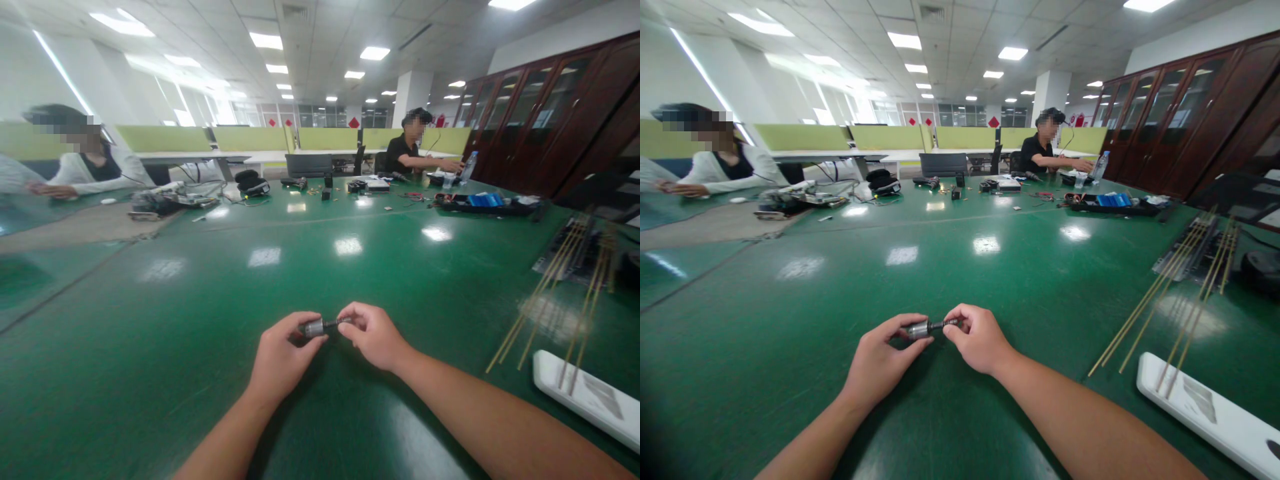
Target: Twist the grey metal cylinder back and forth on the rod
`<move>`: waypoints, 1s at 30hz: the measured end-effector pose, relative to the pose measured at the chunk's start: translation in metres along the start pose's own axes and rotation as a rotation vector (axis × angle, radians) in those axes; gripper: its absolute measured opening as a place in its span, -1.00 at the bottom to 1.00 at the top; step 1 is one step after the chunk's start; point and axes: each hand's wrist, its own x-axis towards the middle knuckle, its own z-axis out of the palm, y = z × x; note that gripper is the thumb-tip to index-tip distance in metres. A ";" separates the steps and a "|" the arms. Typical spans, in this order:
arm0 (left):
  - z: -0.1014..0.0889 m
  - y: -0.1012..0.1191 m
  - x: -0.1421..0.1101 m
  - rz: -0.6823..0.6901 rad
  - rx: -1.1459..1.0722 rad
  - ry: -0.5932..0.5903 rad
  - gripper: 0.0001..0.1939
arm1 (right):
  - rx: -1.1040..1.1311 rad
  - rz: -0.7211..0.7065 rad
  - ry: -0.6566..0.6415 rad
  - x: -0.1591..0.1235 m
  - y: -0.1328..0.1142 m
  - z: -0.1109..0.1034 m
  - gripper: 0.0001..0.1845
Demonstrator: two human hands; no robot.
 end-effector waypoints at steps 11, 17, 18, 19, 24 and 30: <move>0.001 -0.005 0.000 0.000 -0.007 0.002 -0.74 | -0.022 -0.010 0.025 -0.001 0.000 0.001 -0.87; 0.001 -0.005 0.000 0.013 -0.015 0.011 -0.74 | -0.045 -0.037 0.034 -0.001 0.002 0.000 -0.88; 0.001 -0.004 0.000 0.009 -0.016 0.011 -0.74 | -0.051 -0.039 0.037 -0.001 0.002 0.000 -0.88; 0.001 -0.004 0.000 0.005 -0.016 0.012 -0.74 | -0.055 -0.039 0.040 -0.001 0.001 -0.001 -0.88; 0.001 -0.003 -0.001 0.008 -0.015 0.030 -0.75 | -0.051 -0.031 0.047 -0.001 0.000 -0.002 -0.87; 0.000 -0.004 0.000 0.027 -0.006 0.052 -0.75 | -0.061 -0.032 0.057 0.000 0.003 -0.002 -0.86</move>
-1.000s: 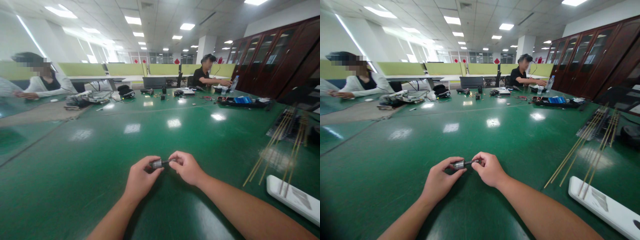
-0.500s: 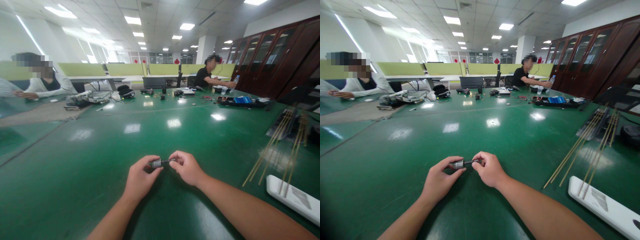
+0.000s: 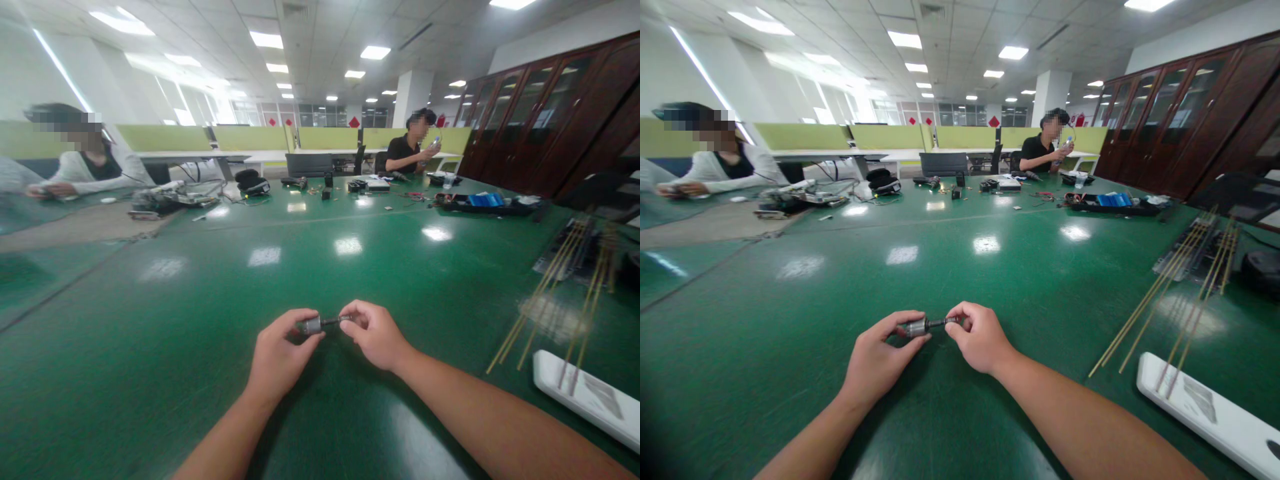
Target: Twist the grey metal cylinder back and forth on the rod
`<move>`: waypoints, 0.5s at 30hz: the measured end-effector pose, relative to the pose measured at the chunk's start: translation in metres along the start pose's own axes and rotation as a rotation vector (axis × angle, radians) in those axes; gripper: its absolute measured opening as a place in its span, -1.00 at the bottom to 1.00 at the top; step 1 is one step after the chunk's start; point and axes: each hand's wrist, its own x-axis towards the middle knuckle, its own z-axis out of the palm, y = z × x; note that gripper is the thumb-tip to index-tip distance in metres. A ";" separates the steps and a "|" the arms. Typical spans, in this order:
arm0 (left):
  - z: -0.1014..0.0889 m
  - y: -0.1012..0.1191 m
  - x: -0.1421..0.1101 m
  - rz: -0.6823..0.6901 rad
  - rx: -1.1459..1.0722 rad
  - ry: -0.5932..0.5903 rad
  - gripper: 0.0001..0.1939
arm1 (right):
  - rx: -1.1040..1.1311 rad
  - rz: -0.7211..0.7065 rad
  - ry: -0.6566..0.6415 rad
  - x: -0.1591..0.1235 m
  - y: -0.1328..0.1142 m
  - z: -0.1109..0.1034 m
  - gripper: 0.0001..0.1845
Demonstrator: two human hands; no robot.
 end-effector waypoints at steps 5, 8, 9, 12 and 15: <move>0.001 -0.004 0.000 0.007 0.005 0.021 -0.74 | -0.003 0.000 0.010 0.000 0.002 -0.001 -0.86; 0.001 -0.005 0.000 0.010 0.010 0.033 -0.75 | -0.003 0.001 0.012 0.000 0.001 -0.001 -0.86; 0.001 -0.004 0.000 0.012 0.012 0.039 -0.76 | -0.001 0.002 0.013 0.000 0.000 -0.001 -0.86; 0.001 -0.003 0.000 0.019 0.009 0.048 -0.76 | 0.005 0.006 0.014 0.000 -0.001 -0.002 -0.86; 0.001 -0.002 0.001 0.025 0.004 0.055 -0.77 | -0.006 0.003 0.020 0.000 -0.001 -0.002 -0.86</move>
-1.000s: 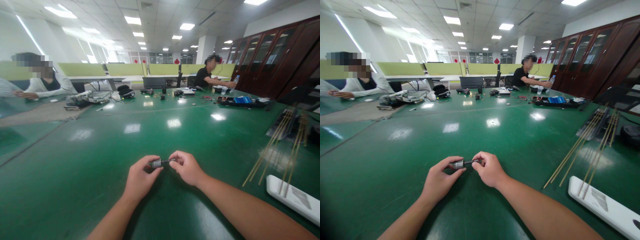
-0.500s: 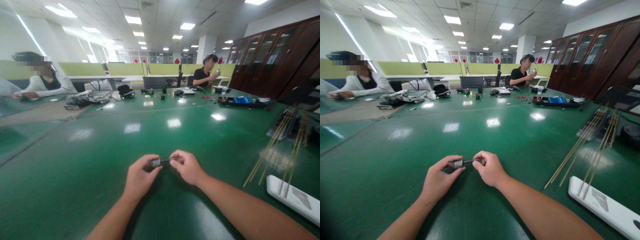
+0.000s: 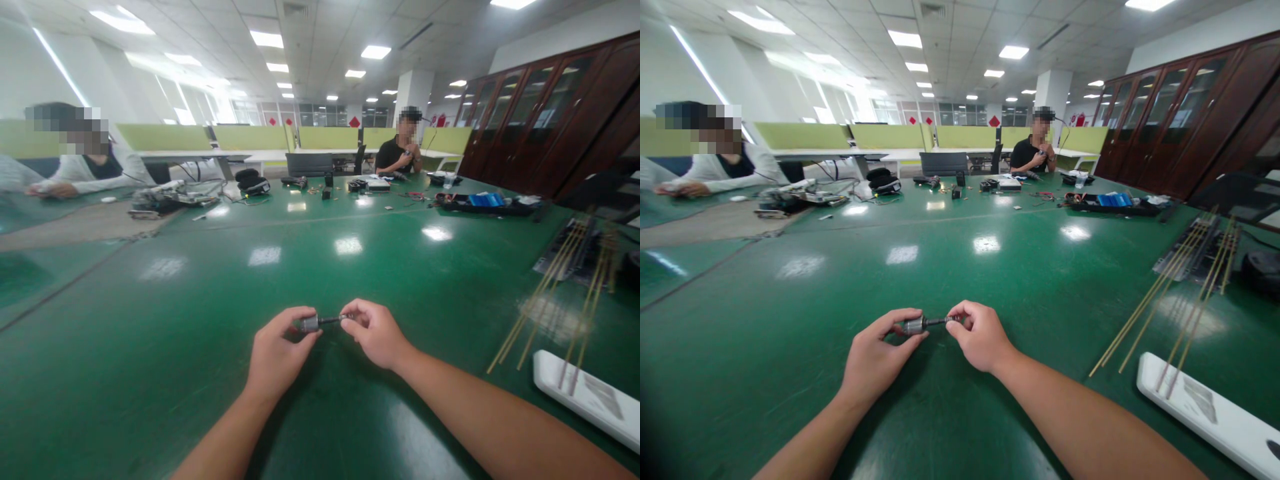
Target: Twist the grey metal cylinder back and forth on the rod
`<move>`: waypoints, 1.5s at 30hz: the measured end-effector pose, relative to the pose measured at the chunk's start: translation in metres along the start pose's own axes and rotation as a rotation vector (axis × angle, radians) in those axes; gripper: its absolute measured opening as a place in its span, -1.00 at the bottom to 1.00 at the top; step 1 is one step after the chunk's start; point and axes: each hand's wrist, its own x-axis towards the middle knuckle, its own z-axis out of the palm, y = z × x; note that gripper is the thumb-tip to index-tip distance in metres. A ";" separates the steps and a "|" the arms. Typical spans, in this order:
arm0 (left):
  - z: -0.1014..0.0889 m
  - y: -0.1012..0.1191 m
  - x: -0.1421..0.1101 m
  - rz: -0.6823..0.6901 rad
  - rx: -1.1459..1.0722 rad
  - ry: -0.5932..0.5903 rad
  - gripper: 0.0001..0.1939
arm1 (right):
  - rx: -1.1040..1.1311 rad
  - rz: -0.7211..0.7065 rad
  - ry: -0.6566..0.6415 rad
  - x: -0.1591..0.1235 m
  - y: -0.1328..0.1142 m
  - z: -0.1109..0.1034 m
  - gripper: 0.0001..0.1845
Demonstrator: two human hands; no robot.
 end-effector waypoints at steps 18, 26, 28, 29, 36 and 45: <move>0.000 -0.001 0.001 0.011 0.016 0.032 -0.79 | 0.012 0.005 0.014 -0.001 0.001 0.000 -0.85; 0.001 0.000 0.002 0.010 0.013 0.035 -0.79 | 0.015 0.010 0.014 -0.001 0.000 -0.001 -0.85; 0.001 0.001 0.002 0.008 0.011 0.036 -0.80 | 0.017 0.010 0.015 0.000 0.000 -0.001 -0.85; 0.001 0.001 0.002 0.007 0.012 0.037 -0.80 | 0.016 0.010 0.016 0.000 0.000 -0.001 -0.86; -0.001 0.003 0.002 0.015 0.023 0.028 -0.79 | 0.020 0.014 0.020 0.000 0.002 -0.002 -0.86; -0.001 0.001 0.001 0.014 0.045 0.026 -0.78 | 0.237 0.059 0.045 0.004 0.004 -0.005 -0.86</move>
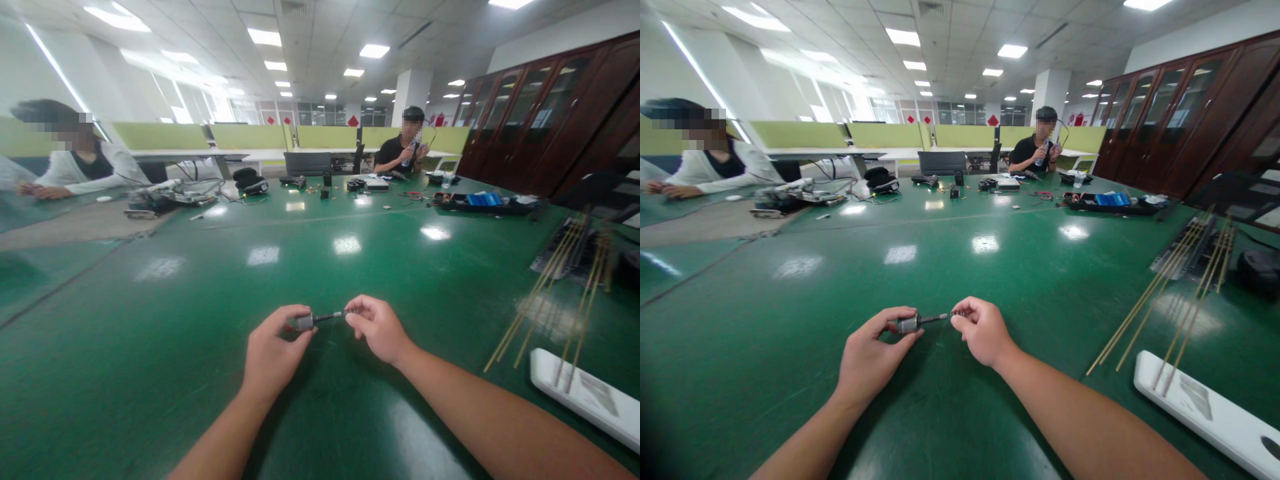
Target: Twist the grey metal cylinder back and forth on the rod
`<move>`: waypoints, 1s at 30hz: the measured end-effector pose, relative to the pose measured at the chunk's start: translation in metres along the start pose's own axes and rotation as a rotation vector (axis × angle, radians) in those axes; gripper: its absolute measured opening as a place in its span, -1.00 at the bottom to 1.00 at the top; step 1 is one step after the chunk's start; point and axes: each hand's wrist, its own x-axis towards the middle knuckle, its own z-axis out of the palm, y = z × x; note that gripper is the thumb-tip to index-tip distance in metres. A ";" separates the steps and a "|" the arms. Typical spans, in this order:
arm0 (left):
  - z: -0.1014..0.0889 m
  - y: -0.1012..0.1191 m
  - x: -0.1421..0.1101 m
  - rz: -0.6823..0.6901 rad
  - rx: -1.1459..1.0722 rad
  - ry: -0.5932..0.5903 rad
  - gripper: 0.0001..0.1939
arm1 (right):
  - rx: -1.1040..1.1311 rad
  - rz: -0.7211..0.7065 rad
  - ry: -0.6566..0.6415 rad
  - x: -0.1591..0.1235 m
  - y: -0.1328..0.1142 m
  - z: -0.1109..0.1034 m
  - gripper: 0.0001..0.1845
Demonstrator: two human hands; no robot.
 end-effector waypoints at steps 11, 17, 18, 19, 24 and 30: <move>-0.001 -0.001 0.003 -0.163 0.045 0.128 -0.55 | 0.425 0.128 0.089 0.009 0.003 -0.002 -0.50; 0.002 -0.013 0.007 -0.329 -0.200 0.092 -0.40 | 0.314 0.112 0.072 0.008 0.003 0.000 -0.48; 0.003 -0.015 0.007 -0.343 -0.266 0.092 -0.41 | 0.295 0.110 0.063 0.008 0.004 0.000 -0.48; 0.004 -0.017 0.008 -0.355 -0.325 0.090 -0.42 | 0.278 0.105 0.049 0.008 0.004 0.001 -0.49; 0.008 -0.016 0.009 -0.363 -0.399 0.063 -0.44 | 0.222 0.072 -0.074 0.007 0.003 0.001 -0.56; 0.003 -0.011 0.010 -0.370 -0.339 0.051 -0.47 | 0.271 0.083 -0.158 0.012 0.003 0.008 -0.59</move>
